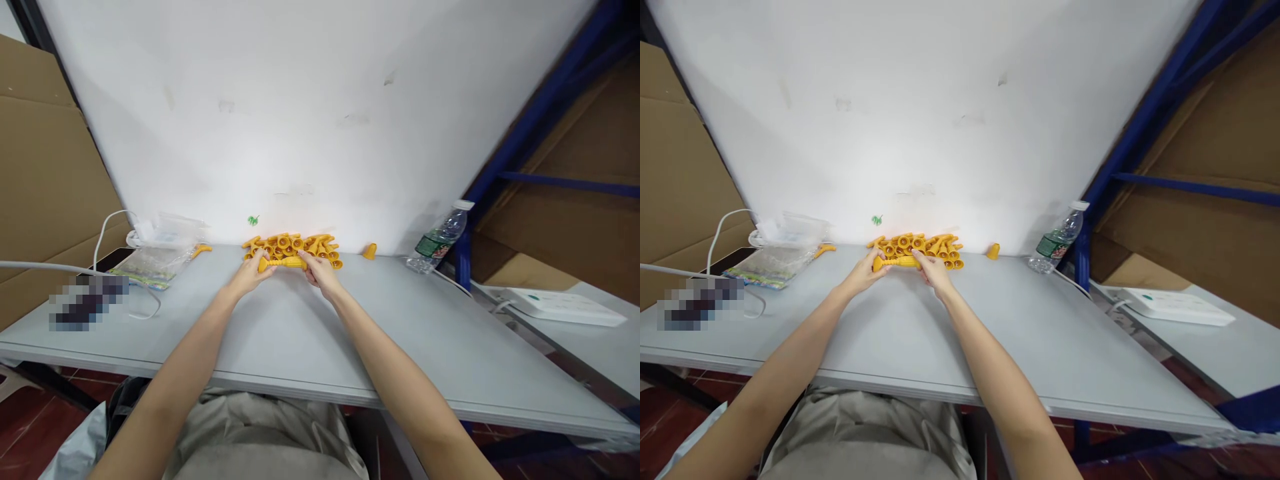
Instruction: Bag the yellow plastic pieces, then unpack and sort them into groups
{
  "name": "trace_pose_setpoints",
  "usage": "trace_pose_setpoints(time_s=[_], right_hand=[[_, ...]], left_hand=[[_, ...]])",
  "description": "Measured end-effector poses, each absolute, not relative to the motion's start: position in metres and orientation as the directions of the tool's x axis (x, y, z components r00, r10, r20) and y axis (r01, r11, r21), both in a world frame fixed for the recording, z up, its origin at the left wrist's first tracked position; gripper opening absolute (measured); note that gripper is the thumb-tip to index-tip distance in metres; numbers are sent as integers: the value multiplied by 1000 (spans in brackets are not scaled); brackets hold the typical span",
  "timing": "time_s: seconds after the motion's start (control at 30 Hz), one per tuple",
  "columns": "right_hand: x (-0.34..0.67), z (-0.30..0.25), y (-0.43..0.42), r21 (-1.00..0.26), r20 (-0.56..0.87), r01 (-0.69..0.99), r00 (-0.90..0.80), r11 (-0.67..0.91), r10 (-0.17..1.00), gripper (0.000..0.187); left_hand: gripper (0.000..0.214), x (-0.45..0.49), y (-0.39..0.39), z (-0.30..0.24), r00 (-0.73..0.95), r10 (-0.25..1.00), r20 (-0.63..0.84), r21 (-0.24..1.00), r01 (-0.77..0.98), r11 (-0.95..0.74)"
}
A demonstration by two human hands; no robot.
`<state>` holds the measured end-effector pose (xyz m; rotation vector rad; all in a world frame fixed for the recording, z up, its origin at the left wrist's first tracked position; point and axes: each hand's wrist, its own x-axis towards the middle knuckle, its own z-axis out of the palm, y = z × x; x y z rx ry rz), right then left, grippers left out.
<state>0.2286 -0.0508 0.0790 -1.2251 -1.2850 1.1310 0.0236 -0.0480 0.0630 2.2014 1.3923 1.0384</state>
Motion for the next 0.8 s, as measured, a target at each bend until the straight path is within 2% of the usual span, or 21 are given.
trace_pose_setpoints(time_s=[0.33, 0.53, 0.63, 0.8], right_hand=[[223, 86, -56, -995, -97, -37, 31, -96, 995, 53], [227, 85, -54, -976, -218, -2, -46, -219, 975, 52], [233, 84, -52, -985, -174, 40, -140, -170, 975, 46], [241, 82, -51, -999, 2, 34, -286, 12, 958, 38]], left_hand=[[25, 24, -49, 63, 245, 889, 387, 602, 662, -445], [23, 23, -47, 61, 258, 884, 390, 595, 662, -456], [22, 22, -46, 61, 255, 875, 412, 593, 654, -470], [21, 22, -48, 64, 236, 886, 399, 608, 655, -448]])
